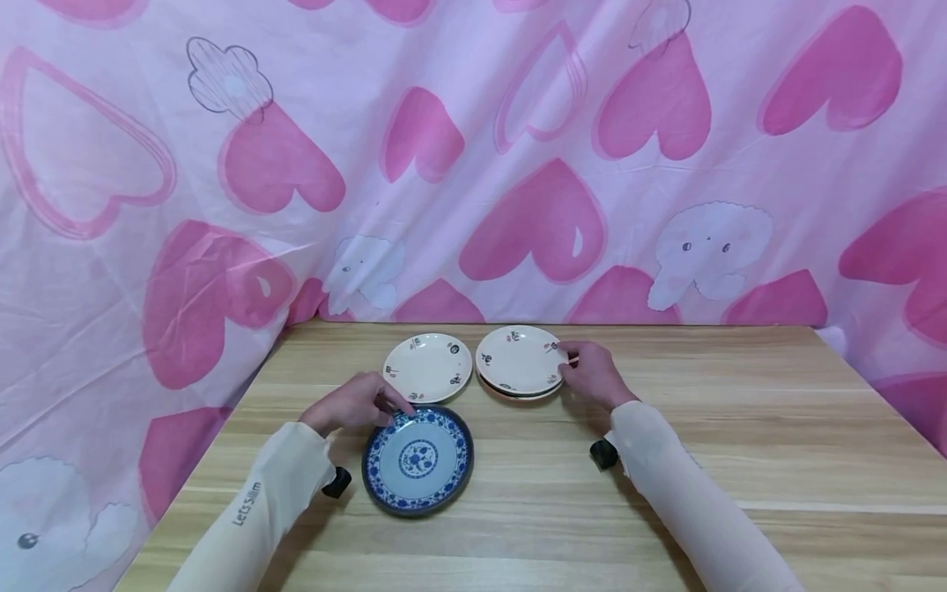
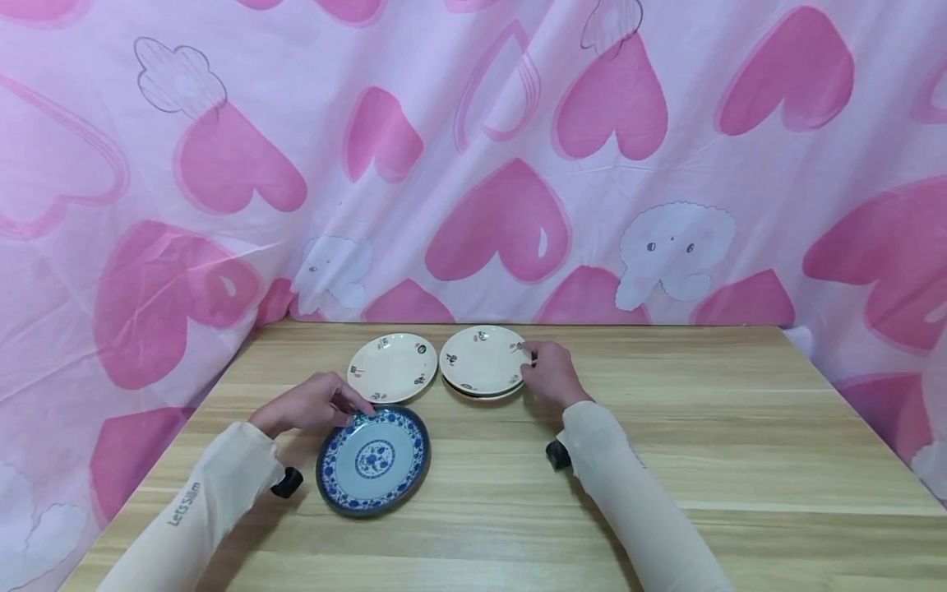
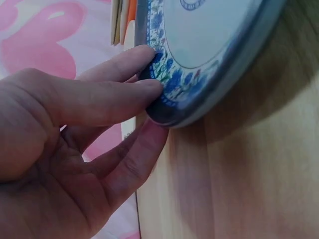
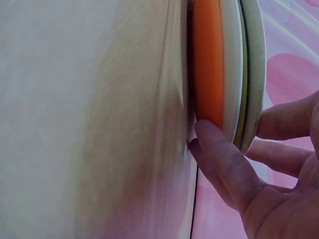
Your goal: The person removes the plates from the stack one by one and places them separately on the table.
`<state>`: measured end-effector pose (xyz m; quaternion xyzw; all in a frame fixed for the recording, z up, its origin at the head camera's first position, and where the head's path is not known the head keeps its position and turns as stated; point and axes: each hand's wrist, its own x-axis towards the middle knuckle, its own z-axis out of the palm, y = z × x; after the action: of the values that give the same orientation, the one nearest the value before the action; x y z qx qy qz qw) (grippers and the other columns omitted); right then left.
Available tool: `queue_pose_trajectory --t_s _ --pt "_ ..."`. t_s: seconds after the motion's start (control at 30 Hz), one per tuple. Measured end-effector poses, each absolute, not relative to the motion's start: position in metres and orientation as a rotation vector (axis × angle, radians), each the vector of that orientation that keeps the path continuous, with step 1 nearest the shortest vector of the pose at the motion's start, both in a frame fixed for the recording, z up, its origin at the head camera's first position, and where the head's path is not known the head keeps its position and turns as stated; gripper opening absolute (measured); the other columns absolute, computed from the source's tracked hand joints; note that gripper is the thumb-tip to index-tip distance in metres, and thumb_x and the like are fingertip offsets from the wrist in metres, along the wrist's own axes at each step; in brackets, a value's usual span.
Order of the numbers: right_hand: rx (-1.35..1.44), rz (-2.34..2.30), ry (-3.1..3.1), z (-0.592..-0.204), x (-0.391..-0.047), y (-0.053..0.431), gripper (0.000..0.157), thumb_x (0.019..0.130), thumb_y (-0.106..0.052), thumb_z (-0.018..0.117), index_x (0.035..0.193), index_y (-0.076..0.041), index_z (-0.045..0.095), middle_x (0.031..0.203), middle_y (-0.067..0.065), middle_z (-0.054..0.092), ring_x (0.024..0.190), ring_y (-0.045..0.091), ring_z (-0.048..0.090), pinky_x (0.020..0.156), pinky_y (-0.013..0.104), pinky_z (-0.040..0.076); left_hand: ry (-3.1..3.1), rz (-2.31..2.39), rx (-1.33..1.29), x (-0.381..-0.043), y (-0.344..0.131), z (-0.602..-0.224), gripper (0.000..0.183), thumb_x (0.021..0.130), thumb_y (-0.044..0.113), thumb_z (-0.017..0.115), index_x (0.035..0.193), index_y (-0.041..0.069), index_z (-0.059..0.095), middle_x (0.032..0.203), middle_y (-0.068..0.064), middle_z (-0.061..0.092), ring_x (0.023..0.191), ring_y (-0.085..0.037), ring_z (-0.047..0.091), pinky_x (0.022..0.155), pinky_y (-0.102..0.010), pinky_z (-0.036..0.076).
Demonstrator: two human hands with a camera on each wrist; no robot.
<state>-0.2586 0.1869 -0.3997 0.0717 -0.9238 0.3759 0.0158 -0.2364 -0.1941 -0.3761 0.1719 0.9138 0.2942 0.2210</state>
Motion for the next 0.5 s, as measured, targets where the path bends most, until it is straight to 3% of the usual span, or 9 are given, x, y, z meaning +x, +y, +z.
queue_pose_trajectory --t_s 0.13,0.5 --pt "0.231 1.173 -2.873 -0.400 -0.259 0.187 0.047 0.090 0.000 0.056 0.136 0.010 0.055 0.118 0.028 0.068 0.106 0.037 0.068 0.084 0.037 0.062 2.554 0.756 0.438 -0.236 -0.194 -0.372 0.032 0.085 -0.007 0.072 0.100 0.020 0.081 0.115 -0.002 0.075 0.096 -0.016 0.067 0.094 -0.040 0.059" --pt "0.204 1.172 -2.886 -0.400 -0.260 0.188 0.047 0.091 -0.001 0.057 0.137 0.009 0.055 0.118 0.027 0.068 0.107 0.036 0.068 0.086 0.037 0.061 2.629 0.827 0.578 -0.245 -0.195 -0.349 0.027 0.085 -0.009 0.069 0.108 0.004 0.077 0.107 -0.013 0.077 0.097 -0.024 0.074 0.086 -0.038 0.062"
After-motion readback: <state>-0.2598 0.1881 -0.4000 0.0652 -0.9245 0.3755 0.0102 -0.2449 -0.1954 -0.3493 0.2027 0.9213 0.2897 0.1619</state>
